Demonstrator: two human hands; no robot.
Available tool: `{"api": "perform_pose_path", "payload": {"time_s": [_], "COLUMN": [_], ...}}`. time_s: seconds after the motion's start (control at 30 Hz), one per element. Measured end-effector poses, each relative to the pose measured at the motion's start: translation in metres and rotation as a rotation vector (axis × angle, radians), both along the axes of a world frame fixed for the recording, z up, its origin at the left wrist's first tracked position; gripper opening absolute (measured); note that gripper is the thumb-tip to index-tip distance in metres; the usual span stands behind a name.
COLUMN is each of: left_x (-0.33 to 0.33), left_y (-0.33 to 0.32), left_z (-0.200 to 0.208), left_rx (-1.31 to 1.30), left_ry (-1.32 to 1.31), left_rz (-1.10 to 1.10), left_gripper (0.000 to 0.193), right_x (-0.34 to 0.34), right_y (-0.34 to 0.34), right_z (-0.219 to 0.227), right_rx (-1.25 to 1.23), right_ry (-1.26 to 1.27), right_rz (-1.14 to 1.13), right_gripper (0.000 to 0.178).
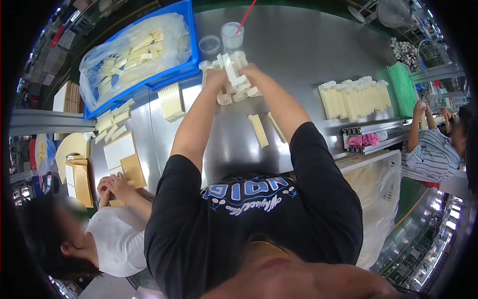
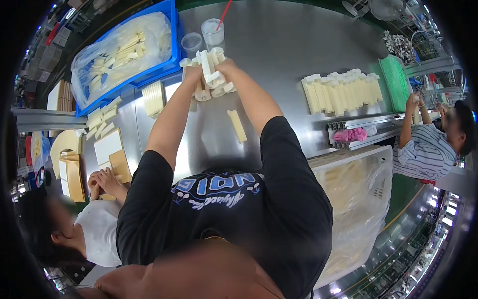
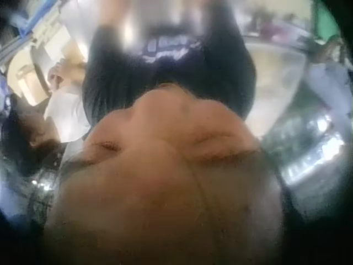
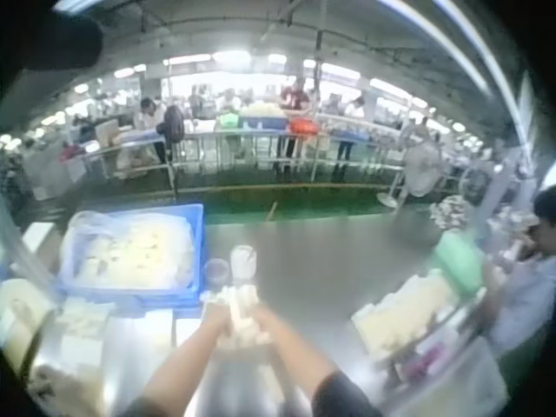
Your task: The person takes plastic frames out of a bin onto a table, arranges foam strips, and inserts the foam strips into the plastic frames by hand.
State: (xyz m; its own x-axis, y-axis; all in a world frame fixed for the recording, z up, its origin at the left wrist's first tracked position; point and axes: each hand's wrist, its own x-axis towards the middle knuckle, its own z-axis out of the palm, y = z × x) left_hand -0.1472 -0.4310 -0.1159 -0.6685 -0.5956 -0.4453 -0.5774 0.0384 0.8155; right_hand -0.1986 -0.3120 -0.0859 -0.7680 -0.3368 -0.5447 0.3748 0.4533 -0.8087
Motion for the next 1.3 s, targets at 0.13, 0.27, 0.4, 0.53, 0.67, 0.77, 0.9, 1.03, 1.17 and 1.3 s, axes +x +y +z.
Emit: {"api": "perform_pose_path", "payload": {"time_s": [0.13, 0.27, 0.4, 0.53, 0.67, 0.77, 0.9, 1.03, 1.17, 1.3], "left_x": [-0.014, -0.017, 0.008, 0.014, 0.043, 0.066, 0.069, 0.053, 0.043, 0.053], "left_y": [0.0, 0.003, 0.011, -0.004, 0.037, 0.049, 0.044, 0.027, 0.048, 0.072], "left_z": [-0.013, -0.01, 0.023, -0.011, 0.03, 0.022, 0.006, -0.012, -0.005, 0.024], "left_rx": [-0.143, 0.207, 0.306, -0.052, -0.647, -0.883, -1.072, -1.197, -1.221, -1.078], "left_ry": [-0.048, 0.012, 0.197, 0.266, 0.104, 0.117, 0.146, 0.168, 0.151, 0.458], "left_rz": [-0.092, -0.12, -0.052, -0.224, -0.373, -0.478, -0.483, -0.435, -0.486, -0.514], "left_gripper": [0.067, 0.048, 0.046, 0.058, 0.07, 0.077, 0.077, 0.074, 0.07, 0.07], "right_x": [-0.038, -0.041, -0.016, -0.018, -0.027, -0.023, -0.021, -0.015, 0.004, 0.065], "right_y": [0.008, 0.016, 0.019, 0.002, 0.009, 0.003, 0.011, 0.043, 0.103, 0.184], "right_z": [-0.045, -0.038, 0.015, 0.002, 0.007, 0.005, 0.006, 0.005, 0.019, 0.043], "right_rx": [-0.137, 0.043, 0.198, 0.441, 0.595, 0.657, 0.528, 0.43, 0.305, 0.121], "right_ry": [0.036, 0.119, 0.232, 0.446, 0.325, 0.396, 0.369, 0.628, 0.72, 0.827], "right_rz": [-0.103, -0.036, 0.174, 0.197, 0.184, 0.179, 0.236, 0.3, 0.209, 0.001], "right_gripper": [0.045, 0.052, 0.052, 0.058, 0.061, 0.068, 0.064, 0.053, 0.042, 0.032]}}
